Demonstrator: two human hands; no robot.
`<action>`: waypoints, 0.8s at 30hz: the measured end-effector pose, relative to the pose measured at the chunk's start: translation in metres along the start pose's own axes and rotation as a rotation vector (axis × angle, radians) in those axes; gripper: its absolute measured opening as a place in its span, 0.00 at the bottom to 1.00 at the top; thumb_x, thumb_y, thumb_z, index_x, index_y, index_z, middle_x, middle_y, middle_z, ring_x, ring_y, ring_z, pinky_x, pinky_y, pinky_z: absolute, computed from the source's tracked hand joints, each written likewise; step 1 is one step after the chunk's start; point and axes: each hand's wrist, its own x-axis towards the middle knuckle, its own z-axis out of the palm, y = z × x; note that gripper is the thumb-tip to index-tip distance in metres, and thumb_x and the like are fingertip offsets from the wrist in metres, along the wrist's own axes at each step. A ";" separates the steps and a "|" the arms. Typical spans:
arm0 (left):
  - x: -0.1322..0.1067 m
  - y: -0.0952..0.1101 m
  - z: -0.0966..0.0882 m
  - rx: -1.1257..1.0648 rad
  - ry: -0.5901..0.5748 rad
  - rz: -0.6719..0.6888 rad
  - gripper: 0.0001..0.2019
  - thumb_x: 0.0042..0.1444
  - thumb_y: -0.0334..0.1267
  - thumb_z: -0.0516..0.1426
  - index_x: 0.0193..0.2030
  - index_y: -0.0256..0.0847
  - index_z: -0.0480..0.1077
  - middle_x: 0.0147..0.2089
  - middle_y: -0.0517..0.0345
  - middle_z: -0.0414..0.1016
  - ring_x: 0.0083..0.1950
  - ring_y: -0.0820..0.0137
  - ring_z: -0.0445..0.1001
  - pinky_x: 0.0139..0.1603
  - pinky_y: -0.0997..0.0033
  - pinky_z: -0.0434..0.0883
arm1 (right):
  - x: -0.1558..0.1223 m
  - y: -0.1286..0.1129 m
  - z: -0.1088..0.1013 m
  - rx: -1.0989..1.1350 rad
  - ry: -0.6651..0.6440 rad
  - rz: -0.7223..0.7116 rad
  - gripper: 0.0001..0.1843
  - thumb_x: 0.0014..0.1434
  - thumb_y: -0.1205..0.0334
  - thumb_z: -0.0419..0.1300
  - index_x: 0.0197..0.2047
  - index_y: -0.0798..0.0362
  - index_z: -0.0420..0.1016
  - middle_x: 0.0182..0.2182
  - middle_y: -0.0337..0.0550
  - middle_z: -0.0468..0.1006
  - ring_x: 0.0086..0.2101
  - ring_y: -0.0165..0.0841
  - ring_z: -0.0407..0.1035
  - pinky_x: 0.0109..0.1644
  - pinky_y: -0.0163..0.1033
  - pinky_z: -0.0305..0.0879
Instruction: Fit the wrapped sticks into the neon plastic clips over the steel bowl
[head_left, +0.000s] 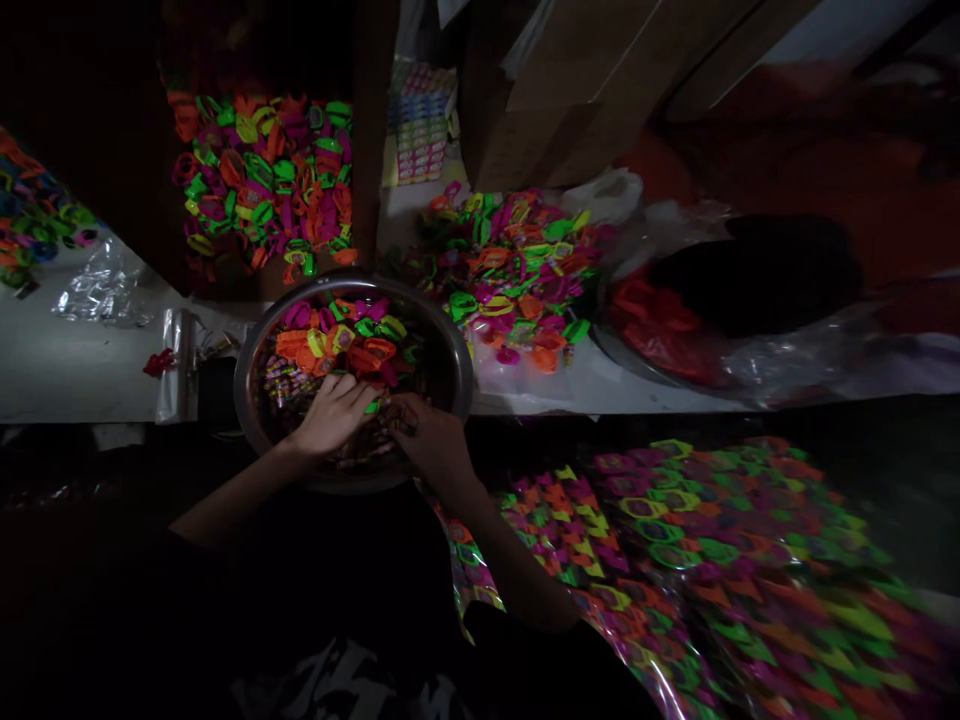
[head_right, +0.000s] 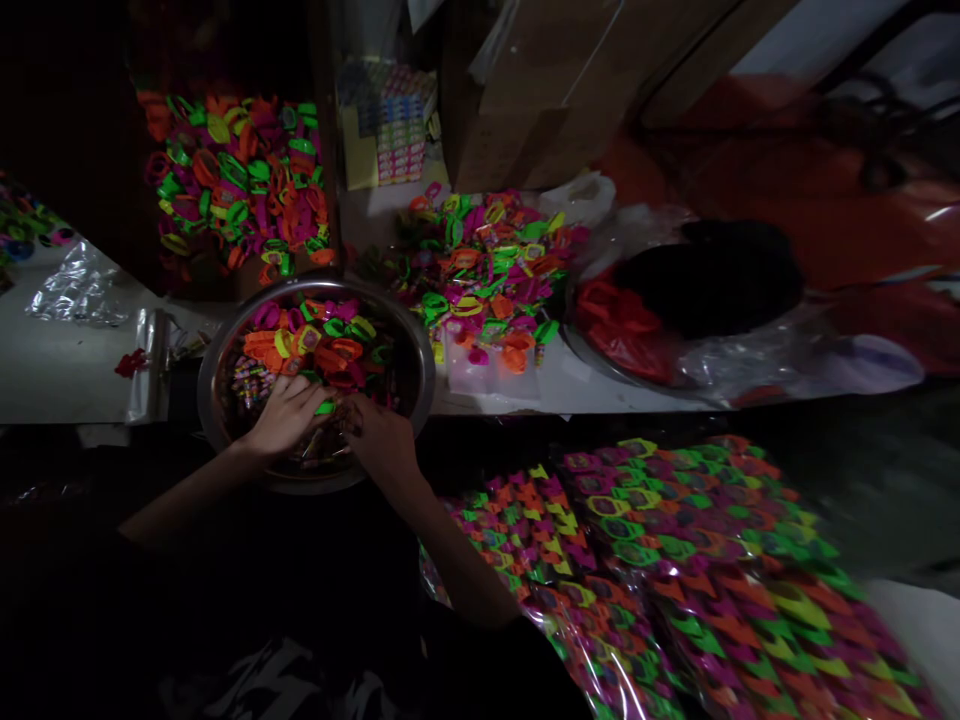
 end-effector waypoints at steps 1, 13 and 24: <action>-0.001 0.001 0.002 0.006 0.007 -0.004 0.08 0.63 0.36 0.51 0.44 0.37 0.68 0.35 0.54 0.73 0.42 0.64 0.66 0.42 0.65 0.58 | -0.001 -0.002 -0.001 -0.032 -0.007 -0.010 0.12 0.54 0.65 0.58 0.43 0.51 0.73 0.34 0.43 0.80 0.37 0.38 0.74 0.36 0.35 0.64; -0.011 0.010 0.007 -0.114 -0.022 -0.076 0.08 0.62 0.38 0.51 0.35 0.39 0.68 0.32 0.57 0.74 0.39 0.64 0.66 0.42 0.63 0.56 | -0.005 0.003 -0.005 -0.234 -0.181 -0.225 0.14 0.58 0.65 0.55 0.47 0.52 0.72 0.41 0.46 0.79 0.40 0.36 0.74 0.37 0.34 0.63; -0.016 0.019 -0.002 -0.270 -0.318 -0.115 0.14 0.61 0.43 0.52 0.47 0.35 0.66 0.46 0.47 0.73 0.47 0.63 0.72 0.44 0.67 0.66 | -0.009 0.012 -0.012 -0.166 -0.243 -0.174 0.13 0.58 0.64 0.57 0.48 0.51 0.70 0.43 0.44 0.79 0.39 0.35 0.74 0.38 0.33 0.64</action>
